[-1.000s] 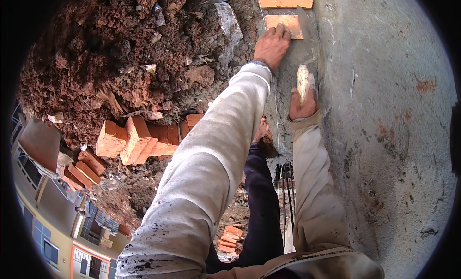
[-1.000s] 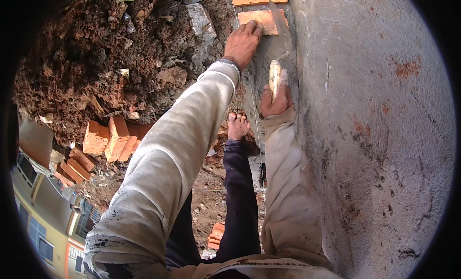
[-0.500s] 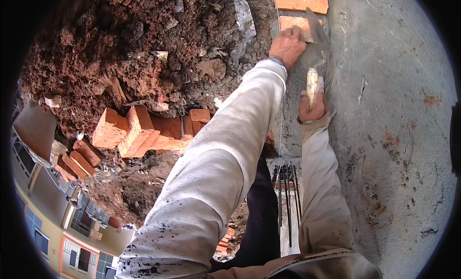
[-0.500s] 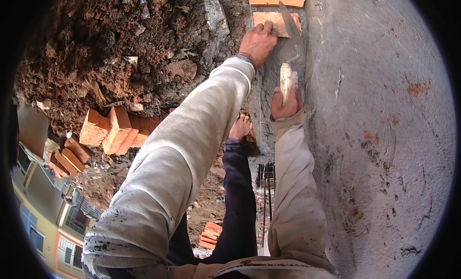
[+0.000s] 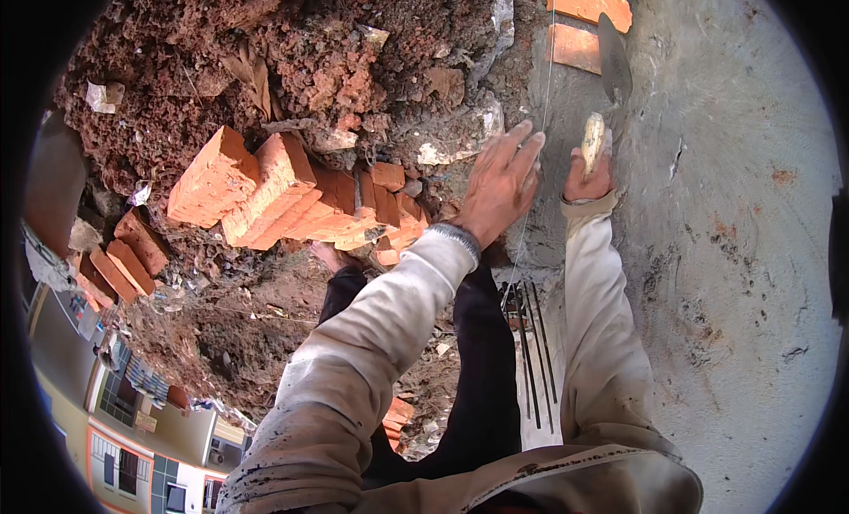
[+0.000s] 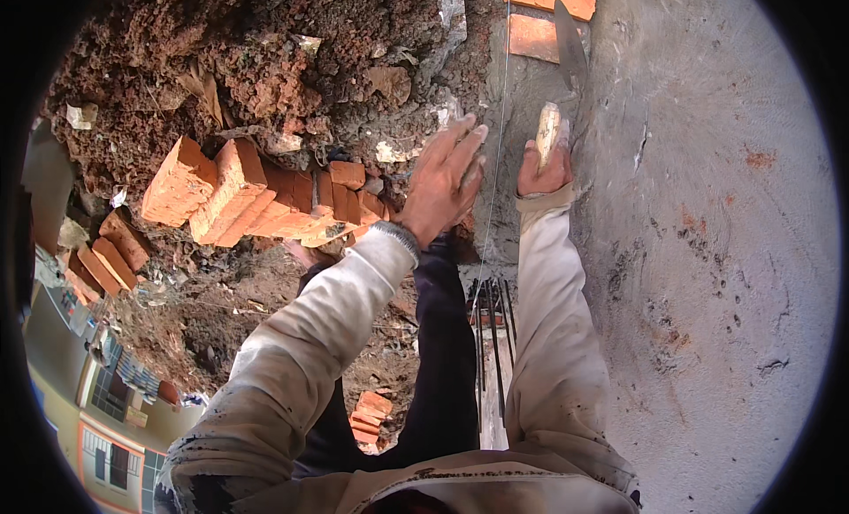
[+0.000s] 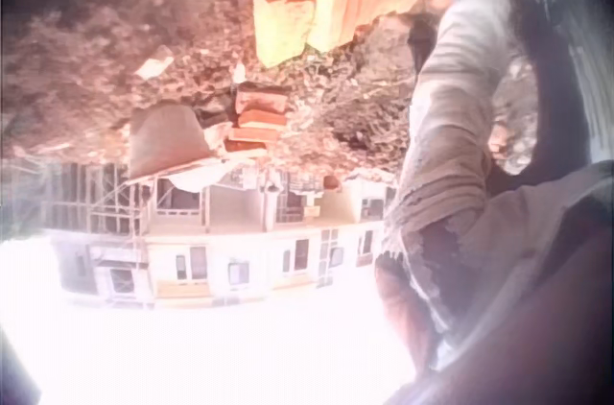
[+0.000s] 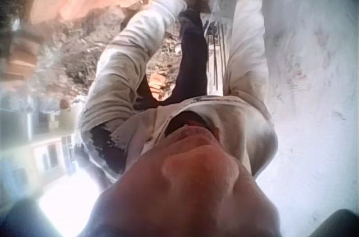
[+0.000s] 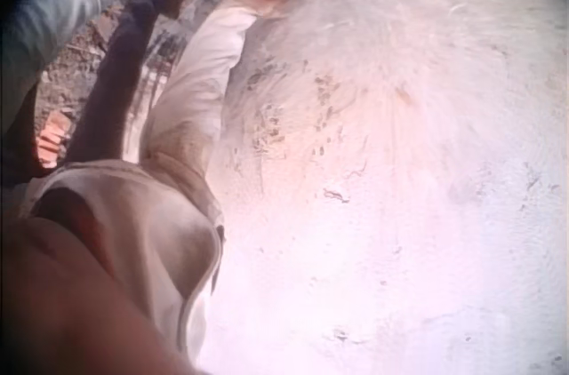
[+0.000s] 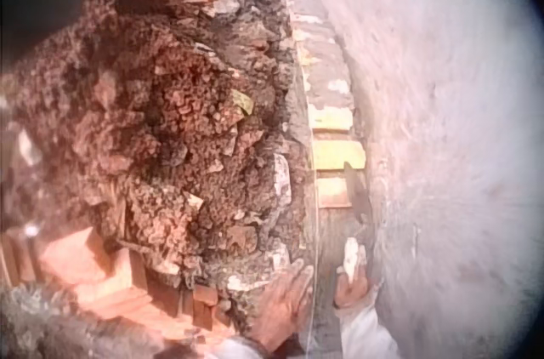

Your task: The person scoops mortar from a head pan with a trowel and spreads it along a foundation line. They then pick up red bricks one at a time, place them onto the mortar, and tap them into alignment. The person repeats this process to extend a low brick wall.

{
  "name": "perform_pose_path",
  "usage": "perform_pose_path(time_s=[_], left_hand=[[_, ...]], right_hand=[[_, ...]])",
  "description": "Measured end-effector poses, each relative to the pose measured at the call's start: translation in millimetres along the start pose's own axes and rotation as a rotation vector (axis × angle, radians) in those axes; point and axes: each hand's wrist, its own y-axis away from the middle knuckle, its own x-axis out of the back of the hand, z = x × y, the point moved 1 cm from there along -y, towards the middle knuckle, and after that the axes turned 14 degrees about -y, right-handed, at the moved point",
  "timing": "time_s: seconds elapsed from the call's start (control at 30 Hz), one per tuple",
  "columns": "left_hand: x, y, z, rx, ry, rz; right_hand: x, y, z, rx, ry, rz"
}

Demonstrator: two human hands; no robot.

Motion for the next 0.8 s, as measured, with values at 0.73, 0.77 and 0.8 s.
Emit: perform_pose_path(time_s=[0.73,0.77,0.8], left_hand=[[360.3,100.7,-163.2,-0.208,-0.638,0.261],[366.2,97.6,-171.5,-0.281,-0.669,0.237],[368.2,98.2,-179.5,-0.272,-0.660,0.175]], right_hand=[[-24.8,47.5,-112.4,-0.216,0.200,0.114],[-21.9,72.0,-129.6,-0.305,0.089,0.144],[-15.8,97.8,-153.1,-0.389,-0.015,0.180]])
